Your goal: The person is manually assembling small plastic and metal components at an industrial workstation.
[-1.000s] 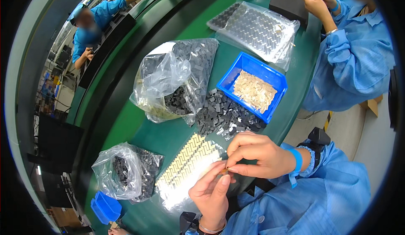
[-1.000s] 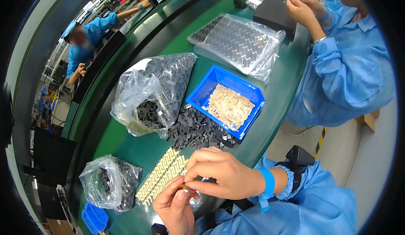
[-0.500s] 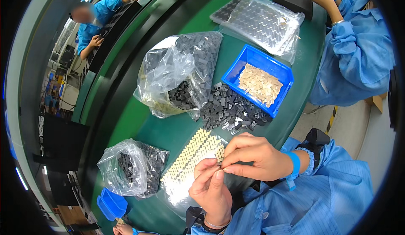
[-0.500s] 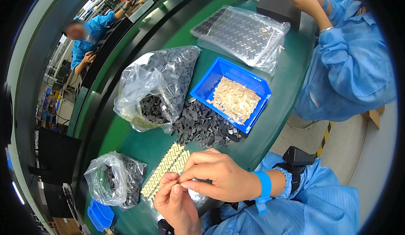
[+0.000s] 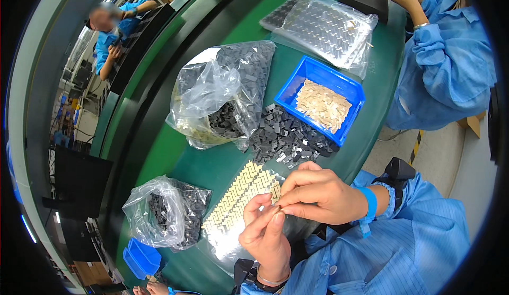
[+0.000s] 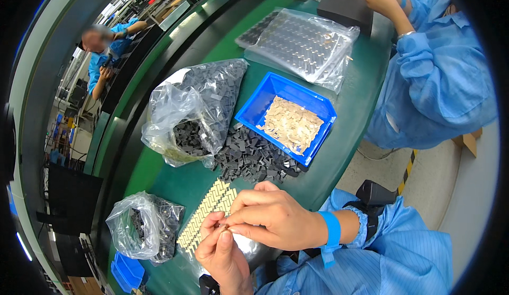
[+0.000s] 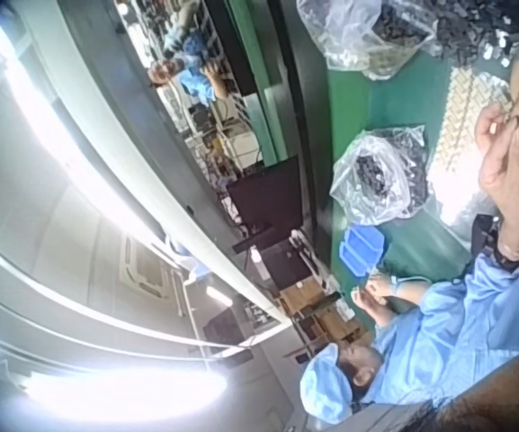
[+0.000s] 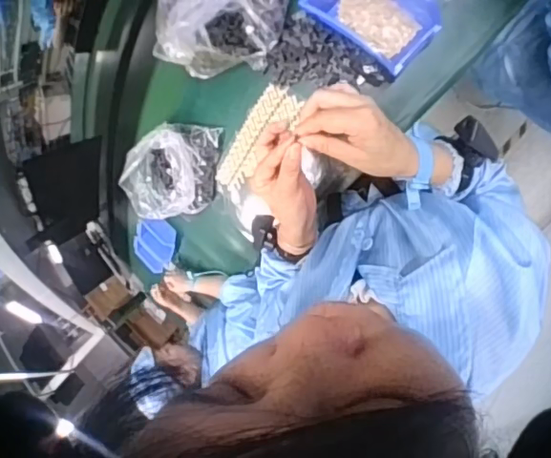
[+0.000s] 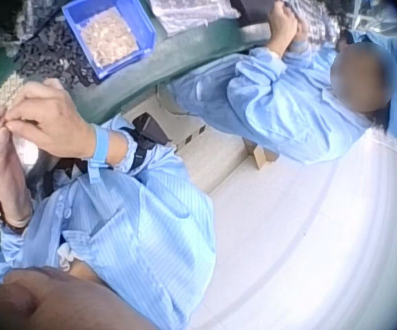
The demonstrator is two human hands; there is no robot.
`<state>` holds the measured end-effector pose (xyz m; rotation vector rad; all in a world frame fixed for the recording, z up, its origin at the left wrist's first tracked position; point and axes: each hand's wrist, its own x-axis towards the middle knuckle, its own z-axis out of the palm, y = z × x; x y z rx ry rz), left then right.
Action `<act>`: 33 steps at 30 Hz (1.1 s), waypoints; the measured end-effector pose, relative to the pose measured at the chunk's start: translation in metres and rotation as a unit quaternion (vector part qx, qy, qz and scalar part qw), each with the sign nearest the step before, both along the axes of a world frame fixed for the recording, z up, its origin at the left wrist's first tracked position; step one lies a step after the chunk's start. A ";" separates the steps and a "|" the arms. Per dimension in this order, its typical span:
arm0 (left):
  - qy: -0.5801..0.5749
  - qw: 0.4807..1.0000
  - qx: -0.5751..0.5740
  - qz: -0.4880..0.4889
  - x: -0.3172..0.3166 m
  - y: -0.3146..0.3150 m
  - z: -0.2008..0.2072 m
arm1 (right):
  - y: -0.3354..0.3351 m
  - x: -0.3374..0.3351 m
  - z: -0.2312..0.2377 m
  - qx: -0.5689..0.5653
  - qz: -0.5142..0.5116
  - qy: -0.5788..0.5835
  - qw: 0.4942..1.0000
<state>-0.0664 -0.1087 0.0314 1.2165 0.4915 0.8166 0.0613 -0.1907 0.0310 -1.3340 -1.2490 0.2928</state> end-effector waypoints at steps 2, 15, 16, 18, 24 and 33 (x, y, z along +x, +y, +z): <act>0.022 1.000 -0.014 -0.003 0.001 0.000 0.000 | 0.002 -0.001 -0.003 0.007 -0.014 -0.001 1.000; 0.033 0.998 0.054 0.004 -0.007 0.015 0.011 | -0.012 0.057 0.024 0.011 -0.188 -0.094 0.978; 0.041 0.990 0.136 0.019 -0.004 0.018 0.018 | -0.015 0.071 0.028 0.006 -0.245 -0.177 0.953; 0.120 0.890 0.437 0.042 -0.021 0.022 0.050 | -0.023 0.090 0.035 -0.085 -0.262 -0.267 0.924; 0.063 0.658 0.749 0.051 -0.016 0.036 0.054 | -0.026 0.119 0.008 -0.129 -0.308 -0.334 0.882; 0.074 0.535 0.841 0.036 -0.012 0.041 0.037 | -0.014 0.046 0.019 -0.023 0.031 0.090 0.995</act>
